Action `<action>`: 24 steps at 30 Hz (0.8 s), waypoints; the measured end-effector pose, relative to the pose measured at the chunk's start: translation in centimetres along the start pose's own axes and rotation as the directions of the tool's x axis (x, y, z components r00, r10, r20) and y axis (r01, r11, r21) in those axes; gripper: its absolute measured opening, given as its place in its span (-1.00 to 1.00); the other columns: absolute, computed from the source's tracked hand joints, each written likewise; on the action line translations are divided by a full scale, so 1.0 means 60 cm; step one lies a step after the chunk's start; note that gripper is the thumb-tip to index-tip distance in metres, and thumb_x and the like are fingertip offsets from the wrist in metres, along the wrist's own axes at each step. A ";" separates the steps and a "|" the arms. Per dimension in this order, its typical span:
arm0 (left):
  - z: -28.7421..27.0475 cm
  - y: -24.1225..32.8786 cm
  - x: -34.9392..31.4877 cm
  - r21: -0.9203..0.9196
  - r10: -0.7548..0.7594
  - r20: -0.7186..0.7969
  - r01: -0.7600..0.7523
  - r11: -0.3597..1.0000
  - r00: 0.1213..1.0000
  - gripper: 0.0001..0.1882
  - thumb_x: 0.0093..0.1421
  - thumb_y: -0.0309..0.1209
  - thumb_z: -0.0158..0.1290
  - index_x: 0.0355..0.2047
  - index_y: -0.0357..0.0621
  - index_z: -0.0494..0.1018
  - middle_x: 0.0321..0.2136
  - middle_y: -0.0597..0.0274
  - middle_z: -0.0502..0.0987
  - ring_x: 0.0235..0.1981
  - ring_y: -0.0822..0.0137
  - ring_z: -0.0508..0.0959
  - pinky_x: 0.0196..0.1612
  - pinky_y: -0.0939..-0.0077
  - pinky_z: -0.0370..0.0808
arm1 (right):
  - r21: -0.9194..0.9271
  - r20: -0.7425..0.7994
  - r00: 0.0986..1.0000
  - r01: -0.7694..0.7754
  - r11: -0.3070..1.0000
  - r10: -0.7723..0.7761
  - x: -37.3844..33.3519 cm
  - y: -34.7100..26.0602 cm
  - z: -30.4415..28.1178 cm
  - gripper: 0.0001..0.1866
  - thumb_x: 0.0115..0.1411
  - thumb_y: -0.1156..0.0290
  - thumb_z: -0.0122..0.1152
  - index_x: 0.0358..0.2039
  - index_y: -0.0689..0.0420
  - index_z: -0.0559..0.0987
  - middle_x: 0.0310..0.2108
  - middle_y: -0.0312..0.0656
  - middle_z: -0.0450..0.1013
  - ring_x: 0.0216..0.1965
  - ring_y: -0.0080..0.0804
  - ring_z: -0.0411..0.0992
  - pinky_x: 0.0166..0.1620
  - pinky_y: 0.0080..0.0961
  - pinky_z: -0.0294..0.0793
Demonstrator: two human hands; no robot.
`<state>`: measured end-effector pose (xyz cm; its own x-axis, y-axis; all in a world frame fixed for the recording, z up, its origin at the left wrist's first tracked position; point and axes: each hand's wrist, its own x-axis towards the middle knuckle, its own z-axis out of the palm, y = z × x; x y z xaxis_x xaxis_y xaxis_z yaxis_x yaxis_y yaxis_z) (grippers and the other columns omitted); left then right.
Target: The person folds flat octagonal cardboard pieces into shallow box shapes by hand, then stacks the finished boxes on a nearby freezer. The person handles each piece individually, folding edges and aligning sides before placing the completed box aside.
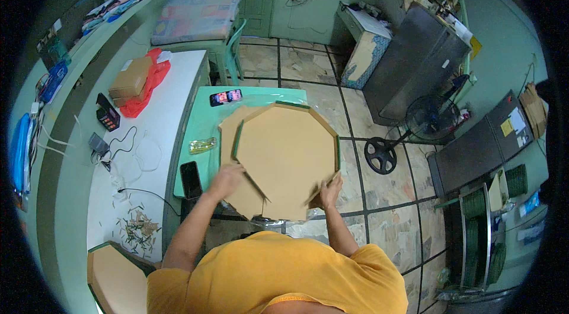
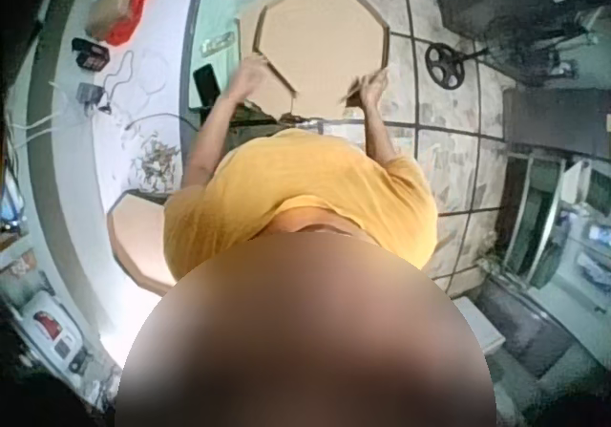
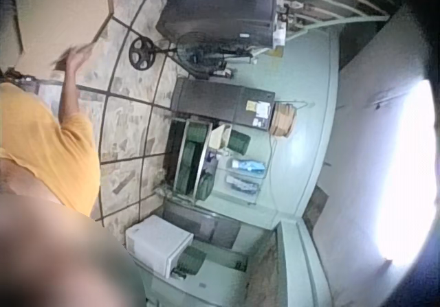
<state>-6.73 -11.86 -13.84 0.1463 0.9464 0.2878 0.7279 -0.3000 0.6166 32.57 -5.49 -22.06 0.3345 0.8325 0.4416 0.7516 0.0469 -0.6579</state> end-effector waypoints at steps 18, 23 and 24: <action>0.207 0.074 -0.002 0.194 0.026 0.410 -0.115 0.974 0.912 -0.74 0.14 -0.13 0.09 -0.34 -0.02 0.59 -0.38 0.24 0.58 -0.11 0.20 0.50 0.26 -0.23 -0.04 | 0.388 0.734 0.145 0.712 0.585 -0.663 0.098 0.054 -0.028 -0.85 0.12 0.25 0.09 -0.42 0.00 0.55 -0.43 -0.16 0.44 -0.29 -0.15 0.44 -0.09 -0.20 0.34; 0.217 0.095 0.005 0.135 -0.114 0.339 0.071 0.988 0.934 -0.84 0.09 -0.28 0.15 -0.38 -0.07 0.56 -0.44 0.22 0.54 -0.19 0.16 0.53 0.28 -0.20 -0.05 | 0.396 0.720 0.335 0.521 0.756 -0.608 0.088 0.037 -0.027 -0.93 0.08 0.40 0.13 -0.41 0.03 0.55 -0.41 -0.19 0.46 -0.22 -0.17 0.44 -0.11 -0.16 0.38; 0.218 0.097 0.003 0.093 -0.155 0.319 0.132 0.987 0.935 -0.85 0.08 -0.31 0.16 -0.38 -0.08 0.55 -0.45 0.22 0.54 -0.20 0.14 0.53 0.29 -0.20 -0.05 | 0.383 0.727 0.303 0.565 0.730 -0.616 0.084 0.038 -0.030 -0.92 0.07 0.40 0.13 -0.40 0.05 0.55 -0.38 -0.17 0.47 -0.20 -0.16 0.44 -0.05 -0.14 0.37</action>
<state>6.30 -11.91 -19.79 0.2376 0.9695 -0.0608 0.7999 -0.1597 0.5786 36.96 -2.17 -20.22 -0.7750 0.6247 0.0958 0.5201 0.7166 -0.4648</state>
